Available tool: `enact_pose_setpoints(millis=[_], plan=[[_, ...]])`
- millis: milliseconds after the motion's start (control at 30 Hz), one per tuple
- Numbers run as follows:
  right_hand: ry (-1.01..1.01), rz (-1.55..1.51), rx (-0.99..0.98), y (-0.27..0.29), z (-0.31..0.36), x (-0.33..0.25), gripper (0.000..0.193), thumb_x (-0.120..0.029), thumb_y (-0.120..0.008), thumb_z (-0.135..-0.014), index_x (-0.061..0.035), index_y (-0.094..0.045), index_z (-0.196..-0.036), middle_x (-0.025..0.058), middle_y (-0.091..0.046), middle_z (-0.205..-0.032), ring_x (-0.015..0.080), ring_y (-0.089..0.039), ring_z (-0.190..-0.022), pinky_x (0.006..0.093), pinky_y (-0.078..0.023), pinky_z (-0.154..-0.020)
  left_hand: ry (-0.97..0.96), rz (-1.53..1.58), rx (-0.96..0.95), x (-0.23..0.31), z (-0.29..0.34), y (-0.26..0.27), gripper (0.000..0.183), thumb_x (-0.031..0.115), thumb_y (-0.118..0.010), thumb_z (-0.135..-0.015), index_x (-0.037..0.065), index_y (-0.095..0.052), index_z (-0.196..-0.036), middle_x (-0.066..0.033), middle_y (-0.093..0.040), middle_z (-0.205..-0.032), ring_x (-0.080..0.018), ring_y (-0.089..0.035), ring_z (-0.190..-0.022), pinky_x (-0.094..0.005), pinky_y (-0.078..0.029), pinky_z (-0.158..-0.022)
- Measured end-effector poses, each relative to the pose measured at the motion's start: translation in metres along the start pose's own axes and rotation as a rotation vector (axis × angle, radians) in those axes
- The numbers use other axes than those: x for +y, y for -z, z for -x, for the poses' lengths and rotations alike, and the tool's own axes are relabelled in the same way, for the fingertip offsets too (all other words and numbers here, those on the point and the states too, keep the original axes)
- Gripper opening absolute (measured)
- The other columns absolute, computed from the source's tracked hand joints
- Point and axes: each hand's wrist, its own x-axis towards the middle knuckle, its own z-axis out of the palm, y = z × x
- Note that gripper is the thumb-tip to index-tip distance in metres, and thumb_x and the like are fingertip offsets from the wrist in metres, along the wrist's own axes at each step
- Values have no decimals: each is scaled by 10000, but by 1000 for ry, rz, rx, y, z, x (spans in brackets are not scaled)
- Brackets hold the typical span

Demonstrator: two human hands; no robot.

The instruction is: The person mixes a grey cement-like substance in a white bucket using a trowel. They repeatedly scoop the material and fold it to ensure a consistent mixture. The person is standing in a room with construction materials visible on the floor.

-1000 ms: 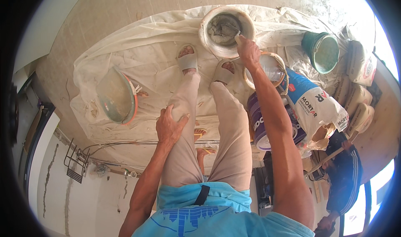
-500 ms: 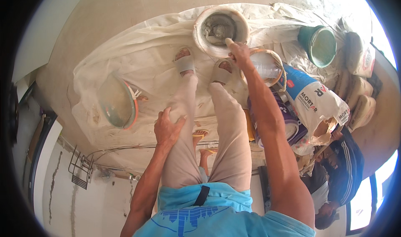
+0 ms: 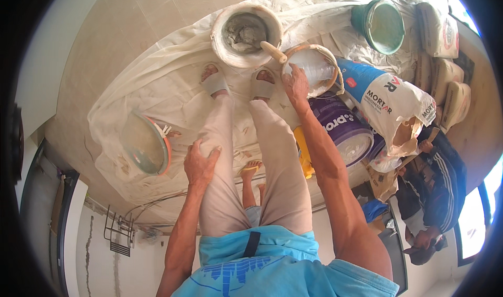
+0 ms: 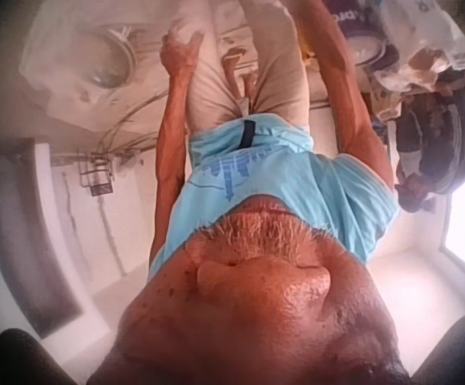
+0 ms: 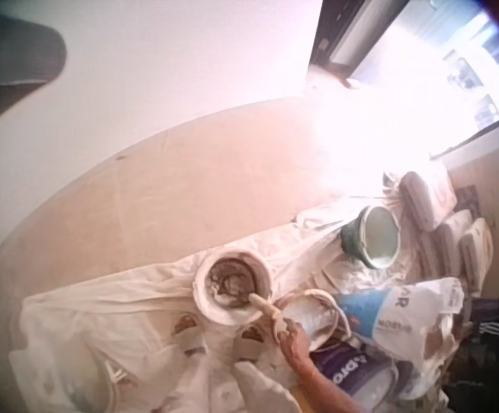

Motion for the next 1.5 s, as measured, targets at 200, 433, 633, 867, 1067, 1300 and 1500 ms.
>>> enact_pose_setpoints(millis=[200, 433, 633, 867, 1067, 1300, 1500], plan=[[-157, 128, 27, 3, 16, 83, 488, -131, -580, -820, -55, -641, -1298, 275, -632, -1140, 464, -642, -1045, 513, -520, -929, -16, -30, -14, 5, 0, 0, 714, 462, -785, -814, 45, -570, -1352, -210, -620, -1207, -412, -629, -1091, -495, -503, -929], [-293, 254, 237, 17, -6, 90, 560, -49, -585, -814, 31, -527, -1365, 345, -524, -1243, 482, -590, -1111, 521, -500, -970, -23, -55, -18, 5, -1, -1, 710, 460, -785, -818, 43, -570, -1350, -211, -620, -1225, -406, -628, -1118, -496, -498, -948], [-417, 251, 202, 19, -27, 136, 563, -124, -614, -846, 81, -520, -1363, 325, -638, -1195, 465, -624, -1127, 509, -493, -999, 20, 14, -36, 18, 1, 7, 678, 391, -787, -819, -28, -599, -1318, -248, -629, -1281, -402, -593, -1214, -462, -453, -1031], [-313, 233, 202, 9, -43, 188, 450, -211, -636, -841, -9, -626, -1244, 279, -680, -1144, 442, -647, -1104, 511, -496, -984, -32, -76, -15, 8, -1, 2, 699, 445, -783, -825, 31, -578, -1348, -212, -626, -1227, -417, -623, -1128, -495, -496, -953], [-462, -12, 135, -4, -49, 217, 496, -244, -662, -817, 11, -626, -1241, 269, -694, -1135, 434, -642, -1125, 490, -483, -991, -32, -90, -20, 10, -2, 4, 686, 438, -776, -831, 28, -581, -1345, -204, -625, -1225, -411, -620, -1125, -496, -489, -953], [-773, -534, 226, -1, -49, 156, 412, -106, -661, -818, -1, -634, -1215, 194, -716, -1018, 256, -738, -723, 378, -606, -573, -47, -108, -8, 12, -2, 4, 677, 435, -774, -836, 32, -583, -1344, -200, -624, -1241, -402, -614, -1140, -493, -483, -956], [-802, -547, 181, -4, -58, 171, 270, -95, -667, -844, -11, -678, -1100, 132, -706, -883, 205, -719, -646, 330, -586, -503, -49, -69, -22, 17, -4, 6, 672, 419, -783, -834, 31, -582, -1346, -203, -621, -1267, -399, -598, -1179, -490, -473, -978]])
